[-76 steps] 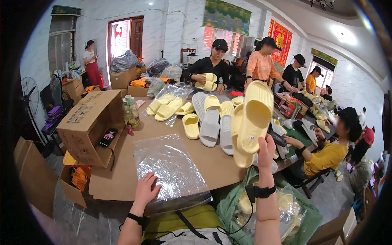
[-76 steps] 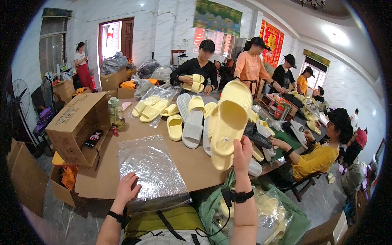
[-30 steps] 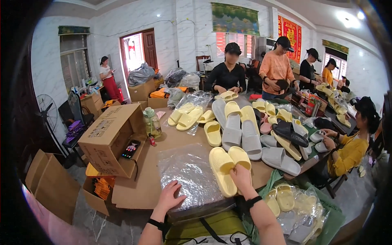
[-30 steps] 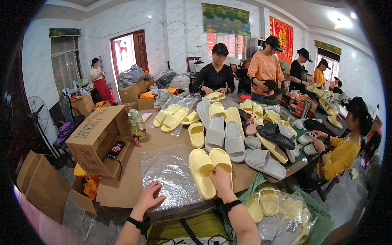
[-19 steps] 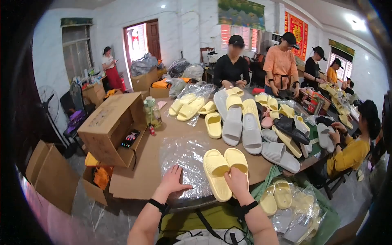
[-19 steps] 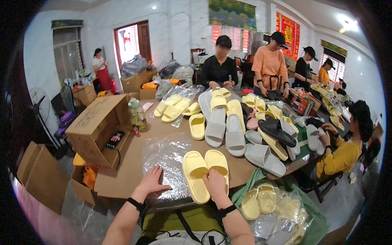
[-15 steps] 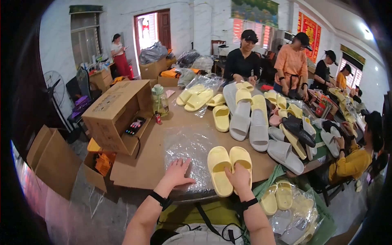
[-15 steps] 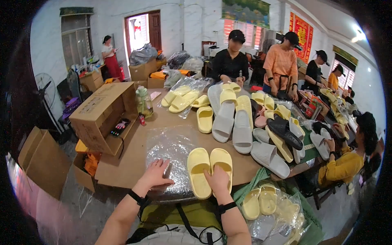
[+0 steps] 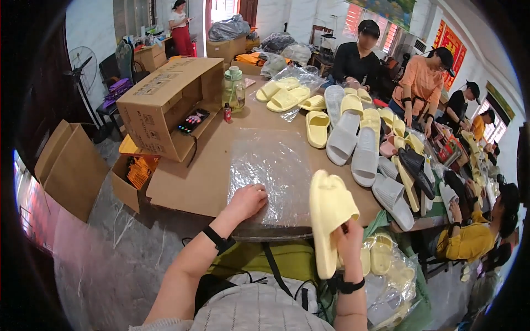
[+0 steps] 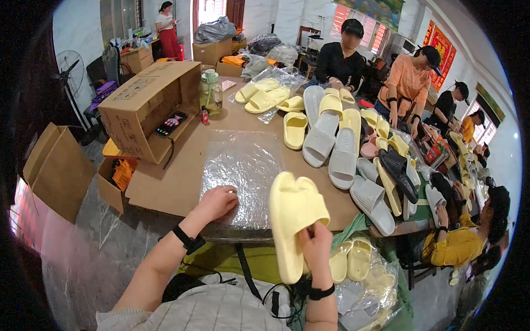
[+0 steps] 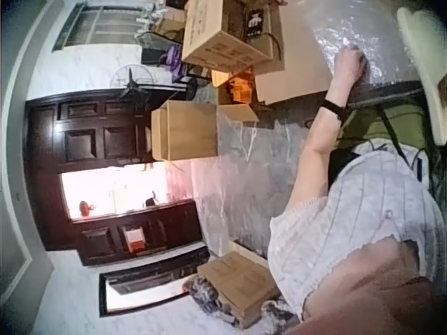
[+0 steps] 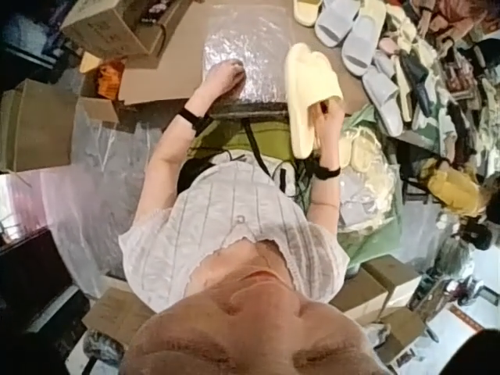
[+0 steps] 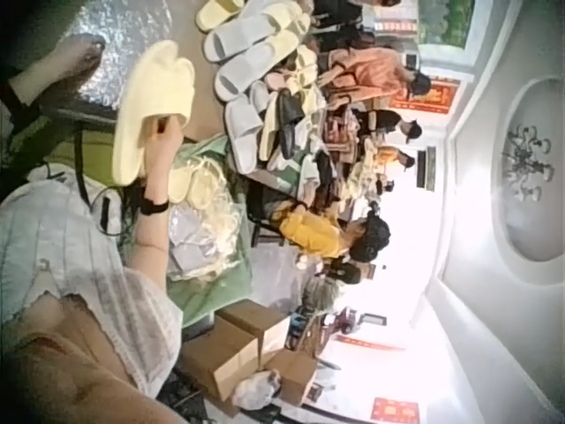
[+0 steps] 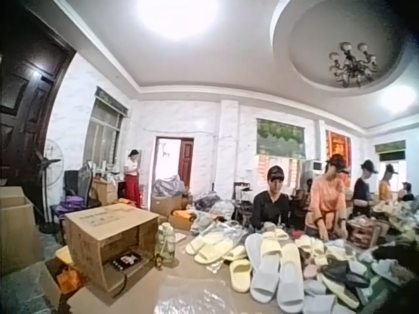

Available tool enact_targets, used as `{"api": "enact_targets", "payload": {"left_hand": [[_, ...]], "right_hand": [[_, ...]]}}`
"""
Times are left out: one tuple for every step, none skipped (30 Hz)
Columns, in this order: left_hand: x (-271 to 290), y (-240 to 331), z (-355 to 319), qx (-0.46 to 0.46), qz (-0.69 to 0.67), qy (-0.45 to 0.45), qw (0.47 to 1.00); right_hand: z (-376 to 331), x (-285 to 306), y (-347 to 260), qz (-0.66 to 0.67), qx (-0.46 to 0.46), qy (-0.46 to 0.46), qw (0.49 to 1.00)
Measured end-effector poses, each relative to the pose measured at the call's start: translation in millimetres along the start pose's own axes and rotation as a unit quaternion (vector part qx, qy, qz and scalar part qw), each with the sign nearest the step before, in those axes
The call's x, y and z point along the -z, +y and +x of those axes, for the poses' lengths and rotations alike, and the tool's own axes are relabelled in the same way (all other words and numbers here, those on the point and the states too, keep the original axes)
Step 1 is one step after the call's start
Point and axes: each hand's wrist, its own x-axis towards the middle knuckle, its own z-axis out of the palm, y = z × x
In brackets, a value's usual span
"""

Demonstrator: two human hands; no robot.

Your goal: The recorder is sorting and checking pairs of slippers of different colors (yellow, grey, black) on a table in a manufacturing setting.

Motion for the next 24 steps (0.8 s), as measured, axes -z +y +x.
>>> {"api": "enact_targets", "payload": {"left_hand": [[-1,-1,-2,0.004,-0.001,0.000,1.000],[-1,1,-1,-0.006,-0.033,0.036,0.999],[0,2,0,-0.015,-0.063,0.073,0.995],[1,4,1,-0.017,-0.063,0.074,0.995],[2,6,2,-0.020,-0.072,0.100,0.992],[5,7,3,-0.023,-0.080,0.126,0.989],[11,10,5,-0.032,-0.097,0.134,0.986],[16,13,6,-0.038,-0.096,0.136,0.985],[21,16,8,-0.043,-0.114,0.132,0.984],[25,22,11,-0.052,-0.134,0.128,0.981],[27,31,15,-0.072,-0.158,0.127,0.977],[33,38,16,-0.085,-0.154,0.106,0.979],[38,42,16,-0.106,-0.151,0.083,0.979],[30,39,10,-0.127,-0.153,0.116,0.973],[38,46,6,-0.112,-0.161,0.100,0.975],[46,51,-2,-0.103,-0.134,0.095,0.981],[54,55,-8,-0.122,-0.115,0.087,0.982],[56,58,-16,-0.121,-0.102,0.096,0.983],[62,71,-16,-0.122,-0.141,0.076,0.980],[61,78,-15,-0.132,-0.131,0.084,0.979],[59,85,-12,-0.153,-0.135,0.088,0.975],[58,90,-11,-0.171,-0.132,0.093,0.972],[59,94,-13,-0.183,-0.152,0.041,0.970],[60,98,-15,-0.191,-0.171,-0.012,0.967]], "right_hand": [[-11,0,-15,-0.037,0.034,-0.040,0.998],[-21,0,-27,-0.075,0.068,-0.076,0.992],[-30,-4,-29,-0.095,0.084,-0.123,0.984],[-38,-8,-38,-0.123,0.104,-0.162,0.974],[-40,-11,-37,-0.147,0.118,-0.208,0.960],[-42,-15,-36,-0.170,0.132,-0.252,0.943],[-42,-16,-35,-0.184,0.139,-0.252,0.940],[-41,-19,-31,-0.185,0.141,-0.246,0.941],[-38,-21,-26,-0.200,0.139,-0.215,0.946],[-36,-20,-25,-0.216,0.136,-0.180,0.950],[-35,-17,-27,-0.231,0.125,-0.167,0.950],[-36,-17,-29,-0.225,0.116,-0.172,0.952],[-38,-20,-31,-0.221,0.105,-0.170,0.955],[-38,-32,-24,-0.141,0.097,-0.186,0.968],[-35,-45,-9,-0.196,0.080,-0.201,0.957],[-32,-50,-22,-0.184,0.054,-0.209,0.959],[-27,-67,-4,-0.165,0.049,-0.205,0.964],[-21,-74,-14,-0.175,0.030,-0.207,0.962],[-15,-81,-1,-0.180,0.054,-0.190,0.964],[-11,-88,5,-0.177,0.075,-0.165,0.967],[-6,-90,10,-0.174,0.053,-0.164,0.970],[0,-94,15,-0.168,0.036,-0.169,0.971],[3,-98,20,-0.168,0.124,-0.116,0.971],[11,-104,25,-0.168,0.127,-0.106,0.972]]}}
